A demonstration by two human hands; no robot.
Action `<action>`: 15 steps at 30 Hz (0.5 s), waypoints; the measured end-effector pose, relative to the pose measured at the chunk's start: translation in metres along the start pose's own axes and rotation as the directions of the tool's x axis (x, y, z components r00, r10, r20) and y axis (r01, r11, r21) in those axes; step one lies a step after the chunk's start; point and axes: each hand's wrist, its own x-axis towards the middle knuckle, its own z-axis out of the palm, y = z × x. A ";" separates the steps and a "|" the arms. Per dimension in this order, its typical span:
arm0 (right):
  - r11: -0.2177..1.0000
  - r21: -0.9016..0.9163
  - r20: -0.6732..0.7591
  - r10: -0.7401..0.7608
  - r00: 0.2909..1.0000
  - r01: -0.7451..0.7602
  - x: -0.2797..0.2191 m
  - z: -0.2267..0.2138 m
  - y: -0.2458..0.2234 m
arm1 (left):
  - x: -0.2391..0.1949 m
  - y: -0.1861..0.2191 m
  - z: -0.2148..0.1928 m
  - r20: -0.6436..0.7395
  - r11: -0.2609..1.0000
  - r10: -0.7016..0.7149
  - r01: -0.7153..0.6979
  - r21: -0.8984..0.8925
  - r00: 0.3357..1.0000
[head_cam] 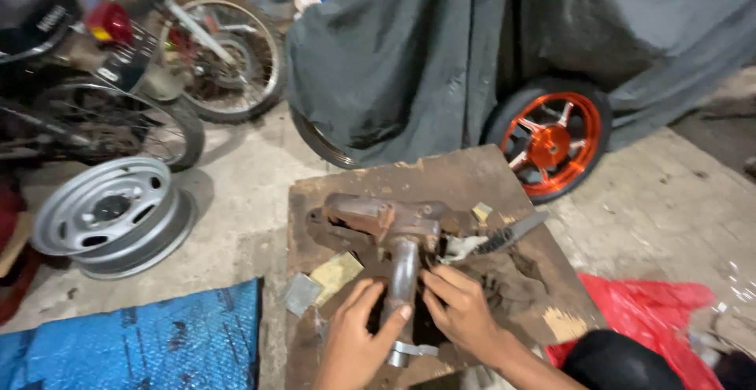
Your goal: The person cleans a rusty metal part on a wooden workbench using a wire brush and a cloth. They scrub the surface with the brush and wipe it with the cloth, repeating the process to remove rust and debris.
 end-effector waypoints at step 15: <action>0.982 0.005 0.050 0.187 0.981 -0.188 0.001 0.005 -0.001 | -0.001 0.003 0.004 0.017 0.990 -0.109 0.107 0.091 0.994</action>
